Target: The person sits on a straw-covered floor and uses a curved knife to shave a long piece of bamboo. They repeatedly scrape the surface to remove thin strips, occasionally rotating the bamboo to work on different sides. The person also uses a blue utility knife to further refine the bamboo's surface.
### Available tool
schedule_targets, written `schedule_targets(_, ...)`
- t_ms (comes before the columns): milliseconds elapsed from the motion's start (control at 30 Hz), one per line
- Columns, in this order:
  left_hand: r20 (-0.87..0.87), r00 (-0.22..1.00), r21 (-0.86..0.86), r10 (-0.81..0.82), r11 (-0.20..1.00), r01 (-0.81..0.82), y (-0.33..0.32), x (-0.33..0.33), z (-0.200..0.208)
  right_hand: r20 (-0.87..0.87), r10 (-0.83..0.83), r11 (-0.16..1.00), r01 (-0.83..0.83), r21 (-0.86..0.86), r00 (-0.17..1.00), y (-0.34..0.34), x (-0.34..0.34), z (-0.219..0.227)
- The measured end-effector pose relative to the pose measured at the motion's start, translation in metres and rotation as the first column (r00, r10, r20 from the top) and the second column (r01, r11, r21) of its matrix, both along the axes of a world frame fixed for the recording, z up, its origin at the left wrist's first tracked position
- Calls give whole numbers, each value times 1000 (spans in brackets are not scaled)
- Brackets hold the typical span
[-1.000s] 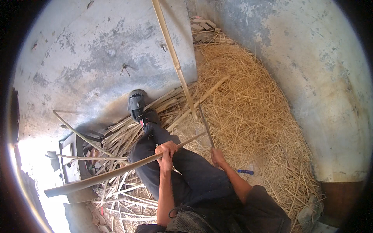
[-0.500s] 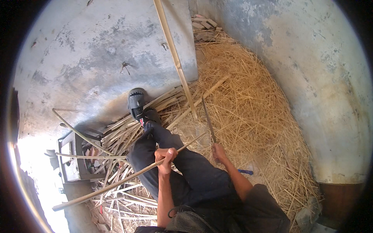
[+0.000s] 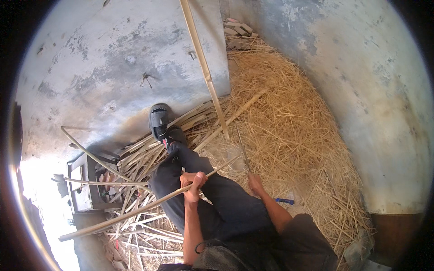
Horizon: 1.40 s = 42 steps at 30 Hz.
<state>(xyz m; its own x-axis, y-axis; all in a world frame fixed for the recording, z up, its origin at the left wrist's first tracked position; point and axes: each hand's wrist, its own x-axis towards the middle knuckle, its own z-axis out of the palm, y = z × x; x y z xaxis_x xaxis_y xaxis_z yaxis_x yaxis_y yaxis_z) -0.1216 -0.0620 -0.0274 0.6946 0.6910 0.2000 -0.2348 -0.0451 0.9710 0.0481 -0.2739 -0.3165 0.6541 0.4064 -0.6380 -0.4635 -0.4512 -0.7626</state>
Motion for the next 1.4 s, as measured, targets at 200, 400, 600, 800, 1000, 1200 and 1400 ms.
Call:
schedule_targets(200,32,993,35,-110,993,108,8,-4,0,-199,111,845,13,534,974,29,14,46)
schedule_targets(400,46,939,31,-340,940,338,10,-6,11,-203,117,982,-144,-124,972,-3,-2,7)
schedule_targets(600,13,937,-1,-349,937,349,13,-7,6,972,91,946,-323,-16,219,19,18,-6)
schedule_targets(800,-40,922,57,-386,920,388,17,-14,-1,-124,90,968,-116,-222,988,6,-16,14)
schedule_targets(1000,-31,918,-41,-394,919,393,12,-10,1,-4,4,988,-4,-155,1000,-15,-9,-12)
schedule_targets(1200,-46,911,-28,-409,912,408,14,-7,4,449,89,990,-127,56,889,-13,-1,-34)
schedule_targets(1400,10,934,40,-356,934,356,16,-8,-4,189,181,968,-141,-208,965,-23,-11,-34)
